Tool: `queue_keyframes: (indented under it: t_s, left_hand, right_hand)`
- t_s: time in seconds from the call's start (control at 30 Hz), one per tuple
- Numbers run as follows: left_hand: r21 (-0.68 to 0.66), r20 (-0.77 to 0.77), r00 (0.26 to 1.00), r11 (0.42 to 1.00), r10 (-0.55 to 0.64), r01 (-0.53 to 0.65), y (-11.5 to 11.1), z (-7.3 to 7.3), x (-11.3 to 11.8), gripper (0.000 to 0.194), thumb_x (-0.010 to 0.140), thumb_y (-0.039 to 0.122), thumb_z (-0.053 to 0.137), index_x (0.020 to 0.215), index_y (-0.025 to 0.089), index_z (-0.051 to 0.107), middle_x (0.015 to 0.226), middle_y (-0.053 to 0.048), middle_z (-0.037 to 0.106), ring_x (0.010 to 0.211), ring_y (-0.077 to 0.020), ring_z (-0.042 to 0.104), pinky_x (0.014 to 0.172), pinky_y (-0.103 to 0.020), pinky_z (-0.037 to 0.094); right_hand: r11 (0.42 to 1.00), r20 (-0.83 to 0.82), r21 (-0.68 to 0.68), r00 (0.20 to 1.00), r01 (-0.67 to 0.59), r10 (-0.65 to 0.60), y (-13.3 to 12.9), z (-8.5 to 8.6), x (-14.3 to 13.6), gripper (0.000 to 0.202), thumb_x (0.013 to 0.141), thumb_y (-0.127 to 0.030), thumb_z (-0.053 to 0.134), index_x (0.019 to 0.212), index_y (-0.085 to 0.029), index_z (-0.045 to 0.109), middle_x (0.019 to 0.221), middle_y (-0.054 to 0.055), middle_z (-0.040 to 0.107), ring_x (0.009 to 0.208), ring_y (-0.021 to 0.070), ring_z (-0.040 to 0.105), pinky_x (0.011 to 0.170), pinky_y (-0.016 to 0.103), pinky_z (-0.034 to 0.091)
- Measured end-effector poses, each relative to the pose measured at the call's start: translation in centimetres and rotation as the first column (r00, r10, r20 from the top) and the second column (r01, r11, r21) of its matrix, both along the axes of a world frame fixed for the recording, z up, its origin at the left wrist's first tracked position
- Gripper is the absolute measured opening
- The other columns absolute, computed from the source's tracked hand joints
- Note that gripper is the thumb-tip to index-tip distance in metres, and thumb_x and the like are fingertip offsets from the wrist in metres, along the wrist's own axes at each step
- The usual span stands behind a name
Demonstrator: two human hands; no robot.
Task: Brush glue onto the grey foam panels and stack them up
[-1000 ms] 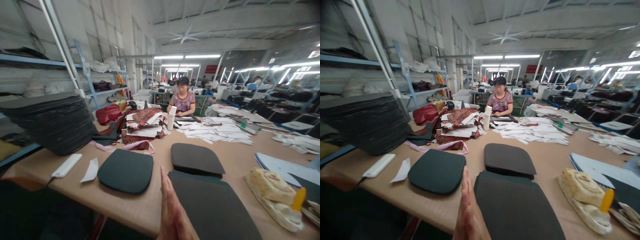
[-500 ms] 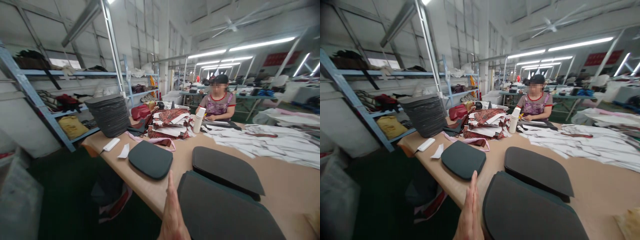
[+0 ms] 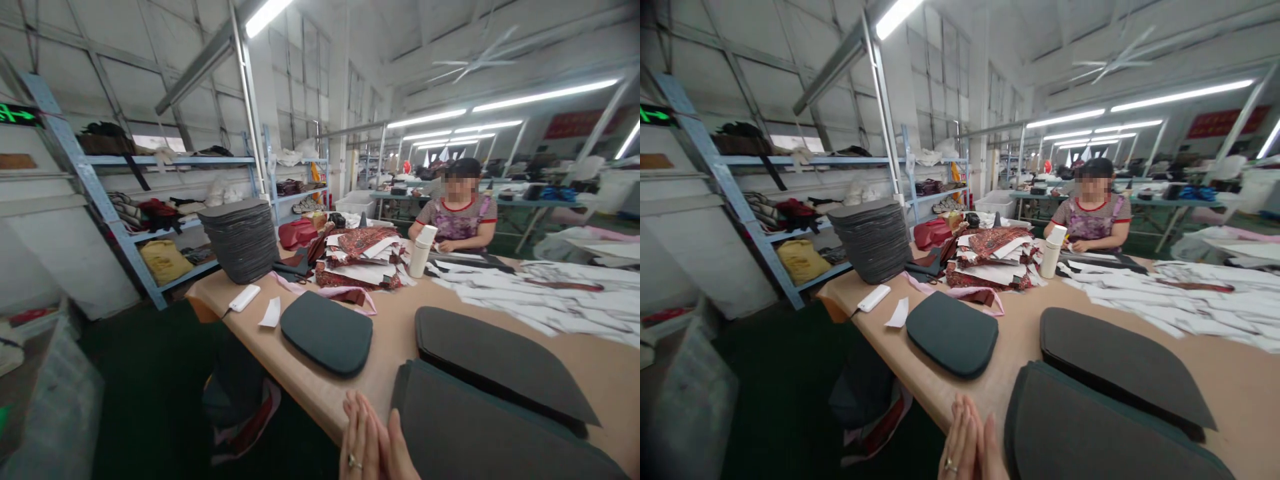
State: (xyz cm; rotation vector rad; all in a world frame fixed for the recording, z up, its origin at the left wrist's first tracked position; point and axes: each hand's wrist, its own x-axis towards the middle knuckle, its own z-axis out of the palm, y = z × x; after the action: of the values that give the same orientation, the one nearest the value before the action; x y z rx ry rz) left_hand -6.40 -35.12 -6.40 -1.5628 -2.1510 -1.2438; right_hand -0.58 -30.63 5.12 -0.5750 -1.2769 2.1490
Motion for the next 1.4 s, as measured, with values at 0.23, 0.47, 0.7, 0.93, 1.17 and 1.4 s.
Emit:
queue_keyframes:
  t_s: [0.23,0.47,0.7,0.93,1.17,1.4]
  left_hand:
    - [-0.181,0.075,0.951,0.934,-0.300,0.309,-2.5,4.1,-3.5,0.081,0.079,0.056,0.049,0.141,0.017,0.014,0.144,-0.012,0.024,0.132,-0.0327,0.027,0.110,-0.049,0.024]
    - [-0.182,0.364,0.883,0.907,-0.297,0.380,-2.3,11.4,-5.4,0.062,0.088,0.048,0.034,0.142,0.022,0.017,0.149,-0.004,0.017,0.137,-0.0247,0.015,0.114,-0.045,0.009]
    - [-0.183,0.533,0.831,0.938,-0.157,0.295,-1.8,11.4,-8.6,0.069,0.084,0.049,0.044,0.140,0.013,0.025,0.147,-0.013,0.027,0.137,-0.0251,0.020,0.113,-0.049,0.011]
    - [-0.152,0.633,0.774,0.978,-0.013,0.140,-2.5,11.1,-9.4,0.034,0.084,0.045,0.043,0.095,0.021,0.064,0.101,-0.008,0.067,0.108,-0.0254,0.054,0.095,-0.040,0.040]
    - [-0.103,0.851,0.521,0.994,0.066,0.042,-3.2,9.3,-11.6,0.038,0.083,0.051,0.040,0.072,0.018,0.055,0.056,-0.001,0.059,0.065,-0.0201,0.062,0.067,-0.031,0.048]
    - [-0.140,0.786,0.618,0.973,-0.002,0.182,-5.3,10.0,-11.2,0.023,0.070,0.042,0.063,0.081,0.022,0.068,0.095,-0.006,0.068,0.099,-0.0255,0.059,0.093,-0.038,0.042]
  right_hand:
    - [0.972,-0.039,-0.209,0.993,0.105,-0.115,0.6,-1.1,-3.3,0.067,0.078,-0.073,0.031,0.119,-0.028,0.057,0.130,0.005,0.054,0.127,0.0233,0.041,0.105,0.042,0.032]
    - [0.893,-0.096,-0.419,0.971,0.162,-0.220,-2.8,-0.3,-4.8,0.068,0.076,-0.071,0.039,0.129,-0.031,0.047,0.142,-0.002,0.039,0.137,0.0177,0.022,0.114,0.039,0.012]
    - [0.869,-0.318,-0.495,0.935,-0.024,-0.156,-3.9,1.9,-5.3,0.062,0.071,-0.068,0.051,0.113,-0.024,0.063,0.135,0.004,0.049,0.134,0.0223,0.029,0.113,0.042,0.012]
    - [0.818,-0.378,-0.562,0.918,-0.120,-0.125,-4.0,0.8,-4.9,0.060,0.076,-0.065,0.048,0.114,-0.020,0.062,0.131,0.007,0.053,0.129,0.0213,0.038,0.111,0.039,0.018]
    - [0.849,-0.178,-0.528,0.977,0.003,-0.114,-5.7,-1.2,-5.4,0.069,0.070,-0.068,0.054,0.125,-0.027,0.052,0.124,0.008,0.059,0.121,0.0228,0.049,0.107,0.043,0.022]
    - [0.896,0.010,-0.435,0.995,0.091,-0.096,-5.6,-3.3,-5.8,0.100,0.069,-0.074,0.049,0.144,-0.017,0.017,0.117,0.015,0.063,0.116,0.0270,0.052,0.102,0.048,0.027]
